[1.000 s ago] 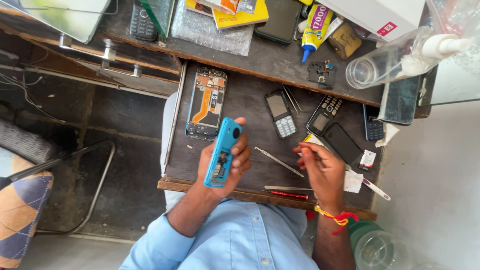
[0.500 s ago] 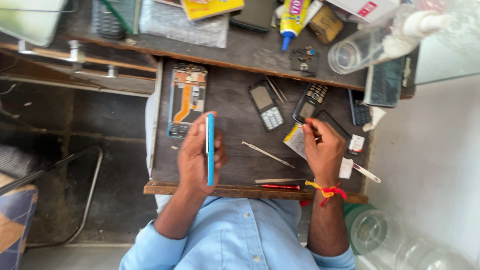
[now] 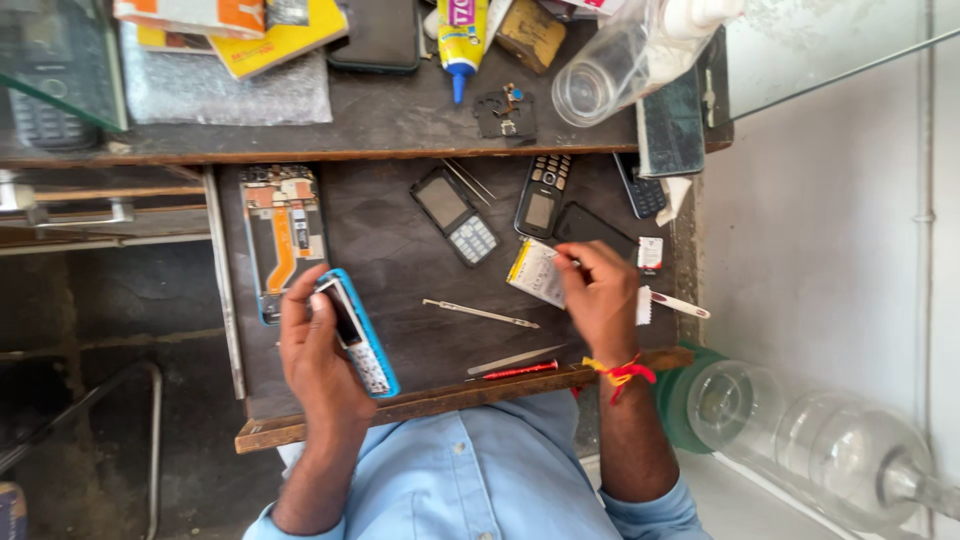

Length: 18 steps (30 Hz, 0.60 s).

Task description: The person disassembles a blue mobile phone, removes the SIM cards and battery, uses a metal pick to pry open the internal components, and then begins to reassemble the device by placing the screen and casing back together.

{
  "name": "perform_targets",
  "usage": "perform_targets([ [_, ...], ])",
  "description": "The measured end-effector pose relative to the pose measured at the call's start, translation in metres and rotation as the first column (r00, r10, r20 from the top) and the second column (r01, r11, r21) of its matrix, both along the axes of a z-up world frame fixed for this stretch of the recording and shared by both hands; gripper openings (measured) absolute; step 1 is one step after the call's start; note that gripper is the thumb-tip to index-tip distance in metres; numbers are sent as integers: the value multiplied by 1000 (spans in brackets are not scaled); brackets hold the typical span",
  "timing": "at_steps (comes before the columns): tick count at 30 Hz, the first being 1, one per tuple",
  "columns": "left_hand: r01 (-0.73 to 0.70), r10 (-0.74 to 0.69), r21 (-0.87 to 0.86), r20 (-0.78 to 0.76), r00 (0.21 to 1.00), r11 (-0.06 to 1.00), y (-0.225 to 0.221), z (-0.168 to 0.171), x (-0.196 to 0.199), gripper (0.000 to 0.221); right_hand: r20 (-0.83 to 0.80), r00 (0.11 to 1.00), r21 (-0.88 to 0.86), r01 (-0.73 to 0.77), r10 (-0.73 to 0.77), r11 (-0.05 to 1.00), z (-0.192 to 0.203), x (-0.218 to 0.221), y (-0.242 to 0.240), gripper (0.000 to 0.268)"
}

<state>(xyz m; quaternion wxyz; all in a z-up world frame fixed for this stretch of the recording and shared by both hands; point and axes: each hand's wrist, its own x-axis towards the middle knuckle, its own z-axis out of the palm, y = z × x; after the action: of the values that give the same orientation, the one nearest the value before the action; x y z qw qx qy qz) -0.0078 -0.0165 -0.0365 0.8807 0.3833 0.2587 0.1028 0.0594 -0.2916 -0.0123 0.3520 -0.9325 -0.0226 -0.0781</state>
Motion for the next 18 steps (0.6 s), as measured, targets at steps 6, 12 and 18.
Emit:
perform_targets([
  [6,-9,6,-60,-49,999,998,-3,1,-2,27,121,883,96,-465,453,880,19,-10,90,14],
  [12,-17,16,-20,-59,998,1000,7,0,-22,28,320,829,-57,-467,459,883,40,47,127,9],
  [18,-25,19,-71,-82,996,997,8,-5,-29,27,323,846,73,-469,424,880,49,140,177,8],
])
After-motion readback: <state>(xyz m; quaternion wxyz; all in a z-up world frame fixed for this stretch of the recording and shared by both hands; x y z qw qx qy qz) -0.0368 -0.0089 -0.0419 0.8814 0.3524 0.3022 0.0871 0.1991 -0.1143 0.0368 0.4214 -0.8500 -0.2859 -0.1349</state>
